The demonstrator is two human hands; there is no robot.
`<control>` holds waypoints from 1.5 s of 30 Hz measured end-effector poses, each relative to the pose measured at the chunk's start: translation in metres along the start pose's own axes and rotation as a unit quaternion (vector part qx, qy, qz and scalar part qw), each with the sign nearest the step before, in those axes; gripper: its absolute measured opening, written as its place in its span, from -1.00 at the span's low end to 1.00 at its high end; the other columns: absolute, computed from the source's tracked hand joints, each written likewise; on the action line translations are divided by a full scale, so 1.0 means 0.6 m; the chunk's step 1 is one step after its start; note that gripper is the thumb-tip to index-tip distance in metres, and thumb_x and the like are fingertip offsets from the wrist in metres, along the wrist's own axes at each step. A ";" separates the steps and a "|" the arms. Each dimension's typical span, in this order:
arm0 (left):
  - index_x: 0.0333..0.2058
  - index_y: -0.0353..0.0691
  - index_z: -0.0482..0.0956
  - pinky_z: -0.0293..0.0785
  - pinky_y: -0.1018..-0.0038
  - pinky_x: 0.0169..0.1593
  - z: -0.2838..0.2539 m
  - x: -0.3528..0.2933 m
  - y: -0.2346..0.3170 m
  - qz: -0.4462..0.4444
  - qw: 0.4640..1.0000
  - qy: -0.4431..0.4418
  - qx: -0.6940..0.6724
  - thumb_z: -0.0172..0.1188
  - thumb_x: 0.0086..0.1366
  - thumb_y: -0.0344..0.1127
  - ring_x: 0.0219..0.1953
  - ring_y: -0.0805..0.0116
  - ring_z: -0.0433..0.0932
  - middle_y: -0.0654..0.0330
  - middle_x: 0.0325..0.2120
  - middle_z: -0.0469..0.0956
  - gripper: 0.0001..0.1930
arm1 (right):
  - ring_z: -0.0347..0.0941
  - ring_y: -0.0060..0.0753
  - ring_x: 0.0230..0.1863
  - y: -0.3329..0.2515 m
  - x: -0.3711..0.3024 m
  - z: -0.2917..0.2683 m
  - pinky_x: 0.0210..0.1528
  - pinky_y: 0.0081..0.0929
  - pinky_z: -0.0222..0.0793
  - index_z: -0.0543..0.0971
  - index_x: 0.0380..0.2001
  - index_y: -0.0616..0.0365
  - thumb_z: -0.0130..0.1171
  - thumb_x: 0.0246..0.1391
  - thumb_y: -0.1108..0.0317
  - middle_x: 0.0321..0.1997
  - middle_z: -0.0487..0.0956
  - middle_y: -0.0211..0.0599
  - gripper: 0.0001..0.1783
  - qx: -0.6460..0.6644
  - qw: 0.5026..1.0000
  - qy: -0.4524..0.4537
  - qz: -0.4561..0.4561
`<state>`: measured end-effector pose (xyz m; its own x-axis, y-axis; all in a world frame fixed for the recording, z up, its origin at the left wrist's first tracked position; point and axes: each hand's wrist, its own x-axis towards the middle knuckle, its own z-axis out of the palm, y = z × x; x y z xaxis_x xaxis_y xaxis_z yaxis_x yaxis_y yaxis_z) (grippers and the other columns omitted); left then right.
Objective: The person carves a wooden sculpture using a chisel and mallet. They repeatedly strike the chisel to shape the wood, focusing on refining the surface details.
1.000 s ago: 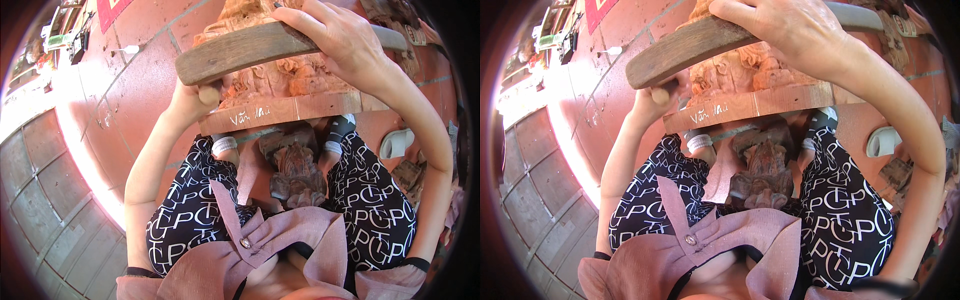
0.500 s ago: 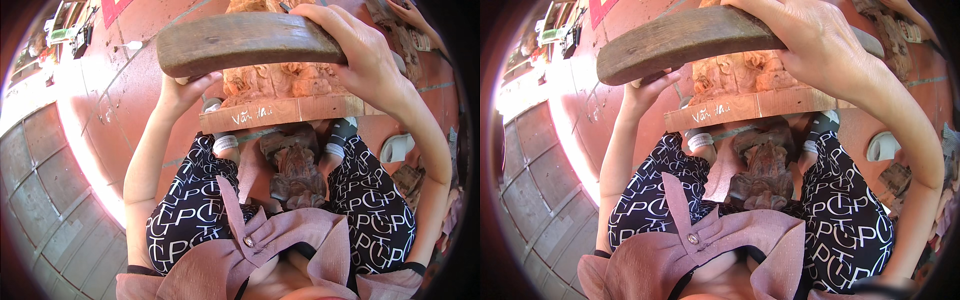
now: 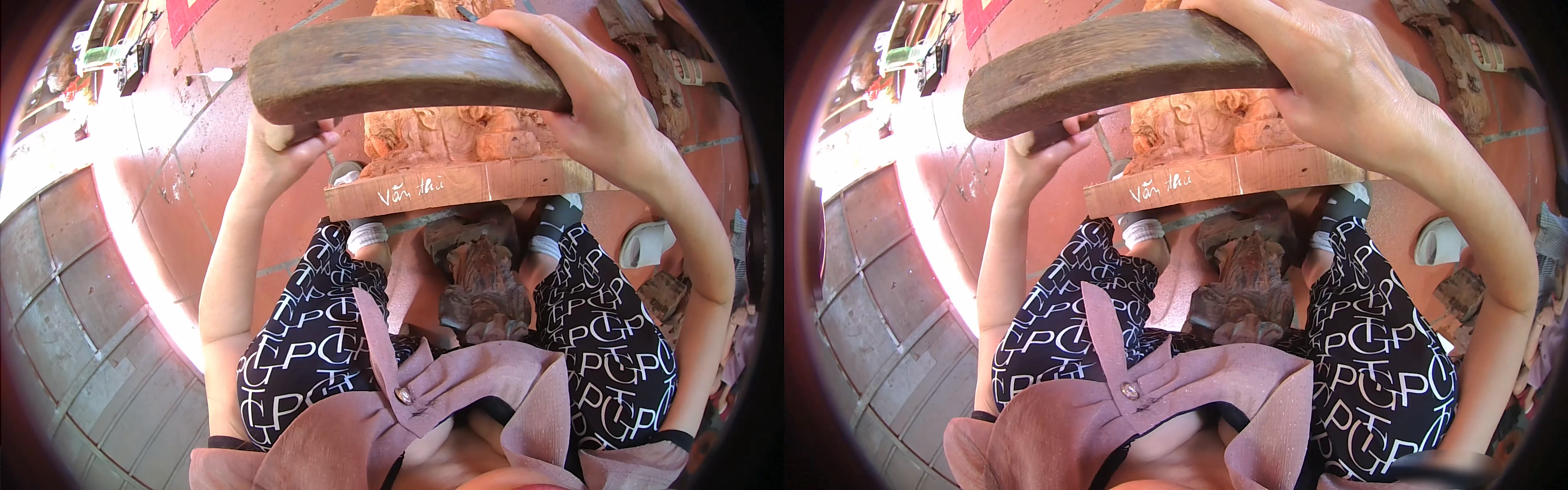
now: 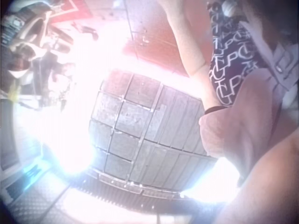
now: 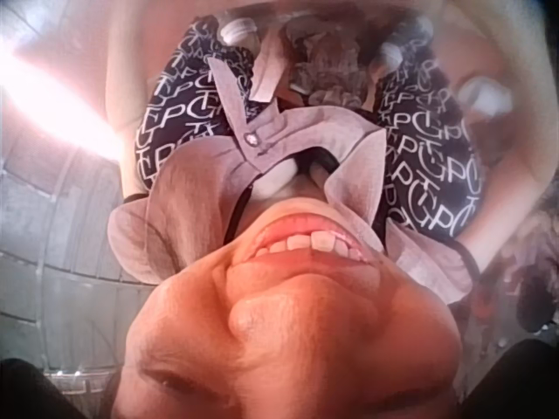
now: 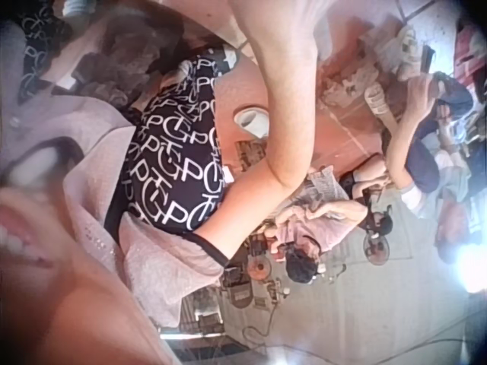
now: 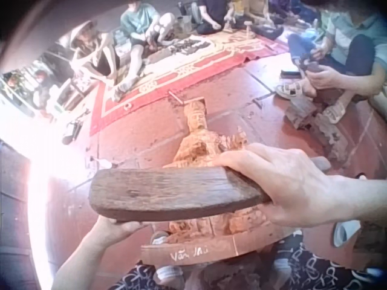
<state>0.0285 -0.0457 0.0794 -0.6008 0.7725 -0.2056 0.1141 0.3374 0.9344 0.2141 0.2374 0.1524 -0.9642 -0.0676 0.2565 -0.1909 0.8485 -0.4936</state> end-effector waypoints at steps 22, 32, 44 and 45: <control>-0.48 -0.25 0.50 0.59 0.37 -0.07 0.006 -0.001 -0.001 0.197 0.974 -0.027 0.107 0.25 -0.06 -0.73 -0.11 0.24 0.64 0.24 -0.41 0.54 -0.77 | 0.47 -0.42 0.01 -0.008 -0.039 0.009 0.12 -0.47 0.33 0.33 0.20 0.25 0.13 -0.10 0.65 -0.01 0.54 -0.16 -0.31 0.166 0.976 -0.031 0.139; -0.44 -0.23 0.47 0.57 0.31 -0.01 0.070 -0.028 -0.007 0.268 0.937 -0.048 0.220 0.20 -0.06 -0.62 -0.16 0.09 0.60 0.15 -0.36 0.52 -0.81 | 0.43 -0.32 0.07 -0.035 -0.058 -0.010 0.19 -0.40 0.26 0.25 0.25 0.36 0.21 -0.09 0.51 0.01 0.52 -0.05 -0.23 0.200 0.944 -0.107 0.238; -0.45 -0.24 0.51 0.56 0.33 -0.02 0.083 -0.029 0.003 0.202 0.947 -0.064 0.243 0.21 0.02 -0.66 -0.05 0.07 0.61 0.14 -0.34 0.54 -0.83 | 0.38 -0.62 -0.29 -0.025 -0.113 0.026 -0.19 -0.57 0.35 0.24 0.27 0.32 0.24 -0.15 0.50 -0.35 0.44 -0.44 -0.17 0.330 0.866 -0.101 0.362; -0.45 -0.24 0.51 0.57 0.33 -0.03 0.083 -0.029 0.002 0.216 0.945 -0.061 0.238 0.21 0.01 -0.66 -0.05 0.08 0.61 0.14 -0.33 0.54 -0.83 | 0.39 -0.57 -0.28 -0.028 -0.110 0.024 -0.17 -0.53 0.36 0.26 0.24 0.35 0.23 -0.16 0.50 -0.34 0.46 -0.37 -0.20 0.340 0.853 -0.115 0.378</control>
<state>0.0784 -0.0321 0.0699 -0.3240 0.9401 0.1065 0.6888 0.1572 0.7078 0.2782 0.2202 0.1318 -0.8546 0.1973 -0.4804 0.5147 0.1992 -0.8339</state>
